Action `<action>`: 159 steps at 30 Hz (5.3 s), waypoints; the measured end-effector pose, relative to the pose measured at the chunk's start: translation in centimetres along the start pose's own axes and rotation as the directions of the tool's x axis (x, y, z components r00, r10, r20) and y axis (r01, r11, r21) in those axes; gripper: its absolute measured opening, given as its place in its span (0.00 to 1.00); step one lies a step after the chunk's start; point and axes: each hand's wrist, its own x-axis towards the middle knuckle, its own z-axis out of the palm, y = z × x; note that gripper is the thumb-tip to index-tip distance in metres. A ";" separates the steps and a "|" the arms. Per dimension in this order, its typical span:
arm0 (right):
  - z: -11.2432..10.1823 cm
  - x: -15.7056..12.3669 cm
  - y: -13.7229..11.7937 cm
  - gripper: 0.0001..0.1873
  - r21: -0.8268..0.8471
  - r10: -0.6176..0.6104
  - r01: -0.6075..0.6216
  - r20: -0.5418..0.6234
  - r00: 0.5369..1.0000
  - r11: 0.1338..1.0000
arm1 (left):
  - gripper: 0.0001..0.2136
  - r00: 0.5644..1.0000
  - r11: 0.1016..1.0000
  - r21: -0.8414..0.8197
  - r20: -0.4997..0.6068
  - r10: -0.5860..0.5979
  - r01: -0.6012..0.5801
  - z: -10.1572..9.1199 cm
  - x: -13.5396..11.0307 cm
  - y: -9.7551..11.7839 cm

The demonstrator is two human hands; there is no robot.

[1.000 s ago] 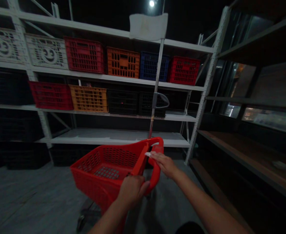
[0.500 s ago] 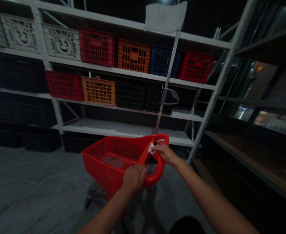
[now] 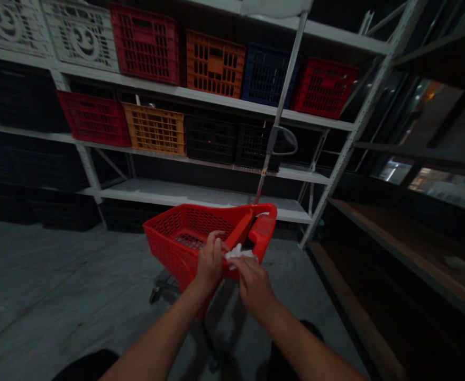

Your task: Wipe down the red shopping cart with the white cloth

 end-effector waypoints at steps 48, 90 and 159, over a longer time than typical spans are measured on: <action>-2.0 7.0 10.3 0.16 -0.405 0.298 -0.235 0.098 0.950 0.884 | 0.22 0.958 0.456 0.843 0.270 0.100 -0.285 -7.1 -2.6 2.6; -5.7 12.1 6.8 0.09 -0.571 0.259 0.343 0.723 0.641 0.746 | 0.23 0.916 0.488 0.782 0.385 0.114 -0.389 -15.9 2.8 -2.6; -0.7 19.6 -7.7 0.20 0.633 -0.004 0.199 -0.296 0.955 0.748 | 0.15 0.901 0.656 0.618 0.269 0.341 -0.433 -14.7 -2.4 0.1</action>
